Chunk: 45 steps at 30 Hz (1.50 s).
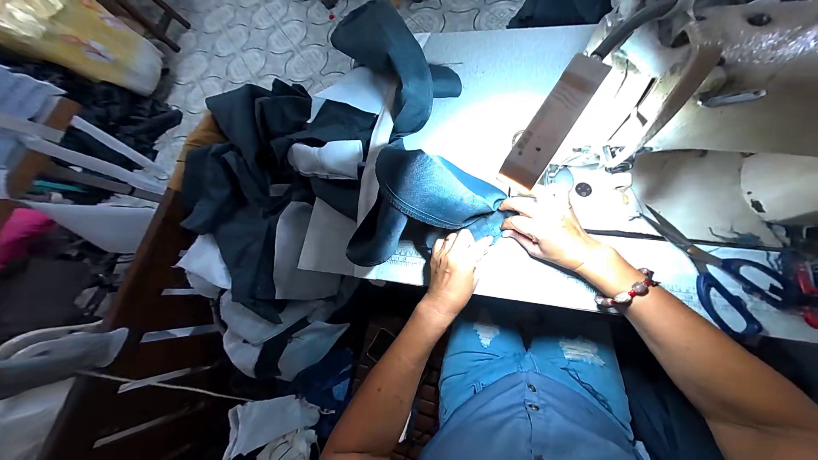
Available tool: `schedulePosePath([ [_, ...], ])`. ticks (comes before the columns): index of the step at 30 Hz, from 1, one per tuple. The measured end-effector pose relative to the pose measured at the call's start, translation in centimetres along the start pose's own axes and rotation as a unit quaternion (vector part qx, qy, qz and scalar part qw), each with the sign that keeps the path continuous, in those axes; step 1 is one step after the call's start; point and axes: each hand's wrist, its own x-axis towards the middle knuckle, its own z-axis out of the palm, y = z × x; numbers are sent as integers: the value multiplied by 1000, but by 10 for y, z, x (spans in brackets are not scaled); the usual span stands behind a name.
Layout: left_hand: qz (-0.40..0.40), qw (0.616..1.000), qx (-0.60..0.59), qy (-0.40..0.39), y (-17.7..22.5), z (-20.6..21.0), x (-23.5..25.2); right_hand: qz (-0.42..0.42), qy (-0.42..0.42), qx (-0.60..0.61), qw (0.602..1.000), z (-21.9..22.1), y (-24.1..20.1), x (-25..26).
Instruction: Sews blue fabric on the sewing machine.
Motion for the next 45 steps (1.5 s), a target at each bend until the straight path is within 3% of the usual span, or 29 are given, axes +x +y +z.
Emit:
schedulePosePath([
  [5, -47, 991, -96, -86, -8, -13, 9, 83, -28, 74, 993, -3, -6, 0],
  [11, -108, 976, -182, -51, -11, -13, 11, 175, 24, 116, 977, 8, -18, 0],
  [23, -161, 977, -135, -23, 3, -12, 17, 180, 48, 110, 976, 20, -13, -2],
  [29, -146, 986, -83, -13, 3, -8, 17, 184, 42, 104, 977, 15, -18, -3],
  [31, -134, 987, -72, -42, 4, -11, 18, 188, 40, 106, 976, 13, -20, -6],
  [34, -80, 982, 26, -170, 21, -28, 28, 205, 39, 131, 969, 5, -26, -6],
  [36, 11, 957, 125, -261, 35, -39, 39, 218, 25, 147, 964, 2, -28, -7],
  [38, 160, 931, 221, -243, 40, -43, 44, 215, 38, 156, 963, 7, -25, -9],
  [41, 384, 875, 283, -87, 18, -33, 57, 199, 40, 148, 968, 6, -24, -12],
  [43, 433, 857, 255, -111, 6, -33, 80, 203, 59, 137, 968, 11, -20, -10],
  [45, 429, 874, 124, -191, -8, -36, 104, 254, 58, 138, 955, 8, -23, -6],
])
